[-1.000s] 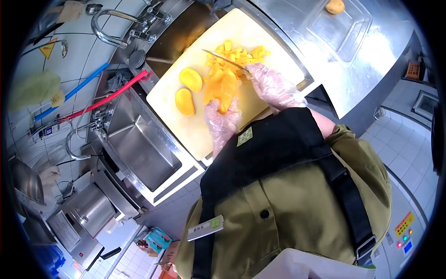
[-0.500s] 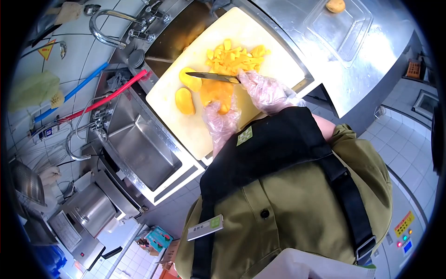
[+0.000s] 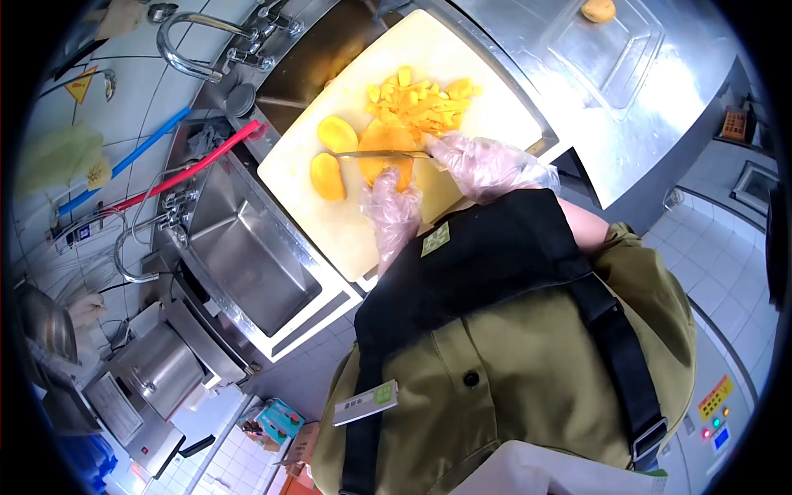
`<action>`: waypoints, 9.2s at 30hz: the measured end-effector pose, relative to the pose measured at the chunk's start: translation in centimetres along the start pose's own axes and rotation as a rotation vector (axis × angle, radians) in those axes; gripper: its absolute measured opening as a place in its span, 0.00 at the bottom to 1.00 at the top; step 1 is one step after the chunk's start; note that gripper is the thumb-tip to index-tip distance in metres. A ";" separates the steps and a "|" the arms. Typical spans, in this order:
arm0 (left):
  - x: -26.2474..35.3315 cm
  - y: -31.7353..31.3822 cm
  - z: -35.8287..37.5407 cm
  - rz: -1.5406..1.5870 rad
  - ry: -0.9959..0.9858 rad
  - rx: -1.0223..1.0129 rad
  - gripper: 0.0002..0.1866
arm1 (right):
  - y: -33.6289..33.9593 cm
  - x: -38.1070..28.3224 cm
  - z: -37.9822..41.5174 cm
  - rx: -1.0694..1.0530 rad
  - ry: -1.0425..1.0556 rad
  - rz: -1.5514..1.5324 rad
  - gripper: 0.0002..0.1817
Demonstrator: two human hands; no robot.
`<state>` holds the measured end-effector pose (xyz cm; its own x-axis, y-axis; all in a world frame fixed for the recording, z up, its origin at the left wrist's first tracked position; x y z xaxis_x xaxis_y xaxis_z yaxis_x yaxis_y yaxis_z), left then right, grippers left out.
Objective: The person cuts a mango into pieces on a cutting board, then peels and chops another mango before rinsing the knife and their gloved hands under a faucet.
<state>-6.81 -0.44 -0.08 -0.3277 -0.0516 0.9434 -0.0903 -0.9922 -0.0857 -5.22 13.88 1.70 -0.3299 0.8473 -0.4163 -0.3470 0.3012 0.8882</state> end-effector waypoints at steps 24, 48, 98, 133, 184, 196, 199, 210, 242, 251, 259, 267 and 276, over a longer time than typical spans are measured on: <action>7.6 8.8 -15.7 -0.135 -0.080 -0.023 0.13 | 0.4 8.7 1.2 0.085 -0.529 -0.502 0.17; 2.7 1.0 -8.9 1.111 0.117 -0.136 0.23 | 5.4 3.1 -0.8 0.119 0.006 -0.212 0.19; 10.6 -1.5 -6.1 -0.288 -0.549 -0.257 0.24 | 9.5 3.0 -1.2 -0.049 -0.083 -0.504 0.12; 3.7 -3.7 -4.1 0.931 -0.031 -0.489 0.21 | 5.1 2.4 -2.8 0.231 0.005 -1.989 0.07; -3.8 1.2 -2.0 0.040 -0.090 -0.128 0.18 | -1.5 1.7 -2.4 -0.035 -0.273 -0.598 0.17; 0.3 0.6 -0.2 -0.952 -0.266 -0.133 0.23 | -2.0 -0.6 -2.8 -0.191 -0.139 -0.011 0.25; -0.3 0.6 0.1 -1.039 -0.385 -0.102 0.23 | -1.0 -0.8 -2.6 -0.227 -0.179 -0.039 0.26; -4.2 1.1 -0.6 -0.134 -0.040 -0.062 0.20 | -3.2 0.6 -2.5 0.049 -0.109 -0.010 0.25; -2.4 -0.4 -1.0 0.163 -0.021 -0.059 0.21 | 0.4 -3.0 0.0 0.191 -0.078 0.088 0.23; -3.4 -0.8 -0.8 0.228 0.000 -0.062 0.21 | 1.1 -2.4 -2.7 -0.341 -0.218 -0.225 0.27; -4.6 -1.3 -1.1 0.566 0.038 -0.060 0.21 | -1.6 -1.3 -3.4 -0.230 -0.187 -0.082 0.25; -5.4 -1.5 -2.0 0.951 0.046 -0.056 0.21 | -1.9 1.8 -2.9 -0.009 -0.286 -0.276 0.21; -5.4 -1.1 -2.6 1.117 0.008 -0.043 0.21 | -1.6 1.0 -1.4 0.090 -0.149 -0.221 0.19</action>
<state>-7.37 1.26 -5.96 -0.2515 -0.9107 0.3275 0.2263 -0.3844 -0.8950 -6.22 13.65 -0.39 -0.1201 0.8095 -0.5747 -0.3148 0.5179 0.7954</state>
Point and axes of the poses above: each hand's wrist, its own z-axis away from the middle knuckle, its own y-axis out of the back of the hand, x = y × z, the point moved 7 cm from there along -z, towards the middle knuckle, and after that the axes turned 15 degrees about -x, right-handed, at the moved point
